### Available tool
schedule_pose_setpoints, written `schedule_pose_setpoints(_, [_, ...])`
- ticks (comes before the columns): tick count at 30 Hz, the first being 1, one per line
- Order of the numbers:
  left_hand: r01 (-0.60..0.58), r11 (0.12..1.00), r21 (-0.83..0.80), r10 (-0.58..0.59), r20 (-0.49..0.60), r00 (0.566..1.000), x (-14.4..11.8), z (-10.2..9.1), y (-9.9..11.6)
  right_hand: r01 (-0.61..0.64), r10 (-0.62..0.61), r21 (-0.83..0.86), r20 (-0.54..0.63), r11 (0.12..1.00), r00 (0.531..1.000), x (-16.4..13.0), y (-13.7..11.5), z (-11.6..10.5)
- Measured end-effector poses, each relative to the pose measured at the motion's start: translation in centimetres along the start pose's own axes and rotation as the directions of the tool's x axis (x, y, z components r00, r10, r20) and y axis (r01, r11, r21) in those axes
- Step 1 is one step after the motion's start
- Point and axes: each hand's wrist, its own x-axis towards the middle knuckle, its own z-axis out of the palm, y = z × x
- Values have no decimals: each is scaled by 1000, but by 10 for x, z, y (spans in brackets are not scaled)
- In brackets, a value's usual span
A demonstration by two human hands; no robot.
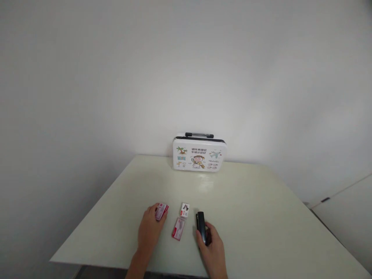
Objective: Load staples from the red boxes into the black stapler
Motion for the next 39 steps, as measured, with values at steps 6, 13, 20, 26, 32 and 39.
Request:
schedule_pose_setpoints(6, [15,998,57,-11,-56,998,19,-6,-12,-20,20,0,27,1000,999,1,0,0])
schedule_pose_setpoints(13, [31,964,262,-16,-60,998,-31,-29,-26,-56,55,16,30,998,998,1,3,1])
schedule_pose_setpoints(20, [-259,961,93,256,41,966,-39,8,40,-38,38,33,4,999,999,1,3,6])
schedule_pose_setpoints(26, [-196,979,54,191,80,978,-58,35,64,97,-96,-119,14,988,995,10,-2,-14])
schedule_pose_setpoints(32, [-413,910,-17,403,261,877,-81,21,48,303,-281,-179,141,936,949,31,-18,-23])
schedule_pose_setpoints(39, [-492,870,32,456,326,828,-82,16,44,230,-242,110,119,967,963,41,-63,27])
